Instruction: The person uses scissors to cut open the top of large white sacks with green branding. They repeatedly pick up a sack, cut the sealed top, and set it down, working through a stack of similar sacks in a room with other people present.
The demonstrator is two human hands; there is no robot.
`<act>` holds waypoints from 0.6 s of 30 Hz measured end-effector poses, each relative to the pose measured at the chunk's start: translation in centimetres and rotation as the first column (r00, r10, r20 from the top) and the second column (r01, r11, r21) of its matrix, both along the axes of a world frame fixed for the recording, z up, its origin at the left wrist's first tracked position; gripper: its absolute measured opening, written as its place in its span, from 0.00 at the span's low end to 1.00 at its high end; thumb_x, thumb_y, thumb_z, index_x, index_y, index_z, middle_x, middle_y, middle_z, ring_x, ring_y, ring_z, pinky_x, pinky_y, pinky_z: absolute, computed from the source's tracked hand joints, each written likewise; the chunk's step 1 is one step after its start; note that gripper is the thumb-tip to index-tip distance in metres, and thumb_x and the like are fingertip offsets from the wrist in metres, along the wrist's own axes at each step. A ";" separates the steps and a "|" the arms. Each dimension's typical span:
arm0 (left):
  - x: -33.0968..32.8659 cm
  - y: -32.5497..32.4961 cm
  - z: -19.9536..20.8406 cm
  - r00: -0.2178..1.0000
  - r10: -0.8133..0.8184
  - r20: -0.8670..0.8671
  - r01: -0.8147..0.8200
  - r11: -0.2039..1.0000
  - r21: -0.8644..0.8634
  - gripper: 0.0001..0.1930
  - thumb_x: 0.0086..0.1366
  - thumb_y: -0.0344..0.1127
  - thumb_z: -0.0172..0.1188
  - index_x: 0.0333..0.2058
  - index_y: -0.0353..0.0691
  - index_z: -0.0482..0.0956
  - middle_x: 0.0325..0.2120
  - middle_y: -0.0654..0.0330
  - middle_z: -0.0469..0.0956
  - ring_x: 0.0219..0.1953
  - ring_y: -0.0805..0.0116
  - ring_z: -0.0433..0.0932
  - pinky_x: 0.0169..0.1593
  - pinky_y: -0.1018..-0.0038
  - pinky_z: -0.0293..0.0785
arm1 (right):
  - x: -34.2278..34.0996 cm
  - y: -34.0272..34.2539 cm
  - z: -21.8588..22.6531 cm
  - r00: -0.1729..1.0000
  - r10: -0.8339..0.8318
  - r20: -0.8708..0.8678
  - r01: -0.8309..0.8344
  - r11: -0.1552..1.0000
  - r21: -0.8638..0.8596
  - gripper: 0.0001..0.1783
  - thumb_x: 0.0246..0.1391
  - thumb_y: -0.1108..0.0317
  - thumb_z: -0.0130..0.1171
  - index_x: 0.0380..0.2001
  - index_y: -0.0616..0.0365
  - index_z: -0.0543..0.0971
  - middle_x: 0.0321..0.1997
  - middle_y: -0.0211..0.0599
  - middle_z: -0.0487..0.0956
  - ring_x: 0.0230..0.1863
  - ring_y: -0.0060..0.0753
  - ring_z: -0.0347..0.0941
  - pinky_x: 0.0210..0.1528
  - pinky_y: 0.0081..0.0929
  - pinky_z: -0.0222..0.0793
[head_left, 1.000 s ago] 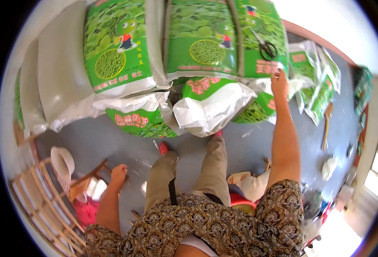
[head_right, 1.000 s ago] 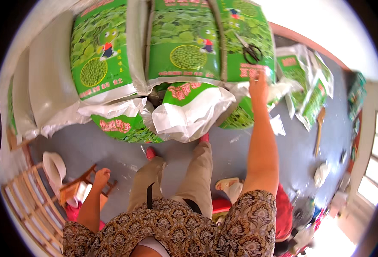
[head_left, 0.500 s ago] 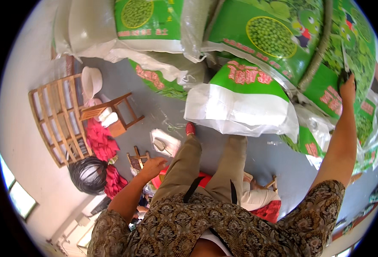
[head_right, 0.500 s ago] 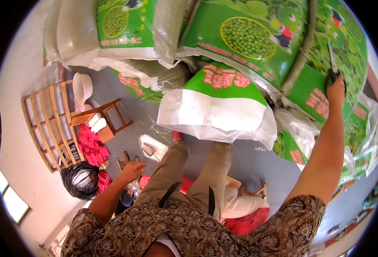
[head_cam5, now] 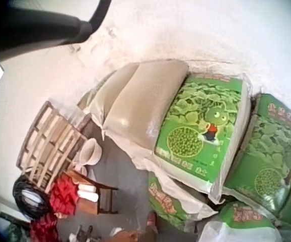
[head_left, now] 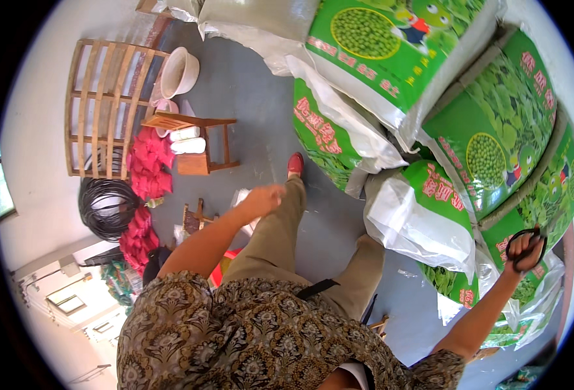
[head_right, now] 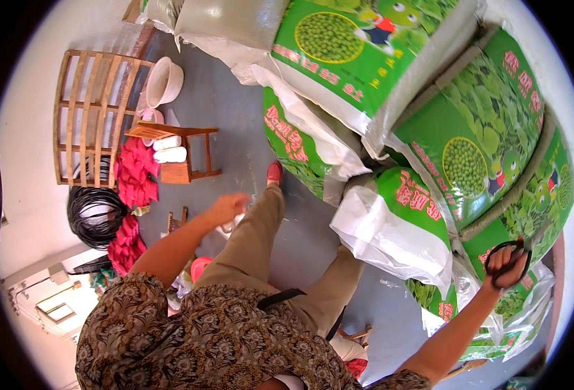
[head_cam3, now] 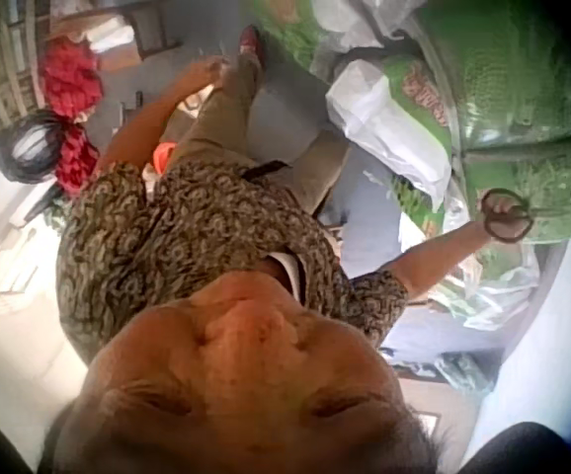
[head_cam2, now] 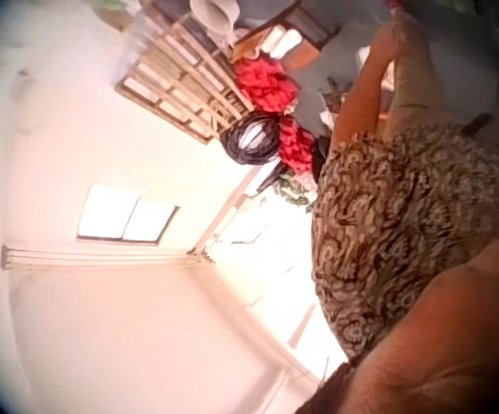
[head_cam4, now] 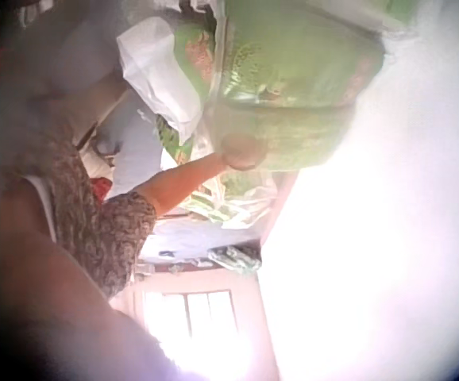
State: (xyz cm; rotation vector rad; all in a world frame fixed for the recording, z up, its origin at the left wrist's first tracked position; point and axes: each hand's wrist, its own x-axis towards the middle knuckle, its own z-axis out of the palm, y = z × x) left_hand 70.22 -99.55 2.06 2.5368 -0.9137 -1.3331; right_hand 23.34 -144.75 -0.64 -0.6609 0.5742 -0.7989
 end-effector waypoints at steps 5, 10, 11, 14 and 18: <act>15.3 -1.9 -5.8 0.944 0.307 -0.125 -0.330 0.897 -0.293 0.21 0.51 0.31 0.51 0.46 0.38 0.64 0.23 0.64 0.69 0.27 0.77 0.67 0.31 0.78 0.66 | 14.9 17.1 8.5 0.959 -0.251 -0.129 0.240 0.966 -0.095 0.35 0.50 0.51 0.45 0.53 0.66 0.52 0.14 0.23 0.58 0.11 0.15 0.50 0.12 0.14 0.45; 25.6 -8.8 -6.5 0.874 0.340 -0.347 -0.461 0.807 -0.370 0.22 0.52 0.31 0.51 0.48 0.38 0.61 0.25 0.63 0.70 0.24 0.76 0.68 0.29 0.81 0.66 | 29.7 31.1 8.2 0.864 0.125 -0.487 -0.056 0.987 0.153 0.31 0.45 0.61 0.51 0.49 0.68 0.55 0.15 0.34 0.67 0.16 0.25 0.62 0.19 0.19 0.57; 26.6 -9.6 -6.1 0.822 0.360 -0.441 -0.522 0.786 -0.331 0.22 0.52 0.31 0.51 0.48 0.38 0.61 0.25 0.62 0.70 0.24 0.76 0.68 0.28 0.81 0.66 | 33.8 31.9 8.1 0.784 0.191 -0.591 -0.117 0.980 0.162 0.32 0.44 0.63 0.53 0.48 0.68 0.55 0.17 0.37 0.69 0.16 0.25 0.62 0.20 0.20 0.58; 27.3 -11.3 -5.8 0.633 0.411 -0.656 -0.672 0.712 -0.202 0.21 0.51 0.31 0.52 0.46 0.39 0.63 0.24 0.61 0.71 0.22 0.75 0.69 0.27 0.79 0.66 | 43.6 31.1 8.3 0.777 0.222 -0.590 -0.261 0.965 0.019 0.32 0.41 0.59 0.54 0.46 0.68 0.56 0.22 0.43 0.73 0.20 0.28 0.67 0.23 0.19 0.60; 26.4 -11.3 -10.7 0.671 0.369 -0.643 -0.684 0.642 -0.345 0.16 0.49 0.30 0.54 0.40 0.43 0.71 0.24 0.59 0.73 0.19 0.70 0.70 0.27 0.76 0.67 | 52.3 27.5 6.9 0.743 0.161 -0.650 -0.273 0.959 -0.074 0.33 0.42 0.65 0.55 0.49 0.68 0.54 0.29 0.44 0.74 0.28 0.29 0.70 0.31 0.22 0.64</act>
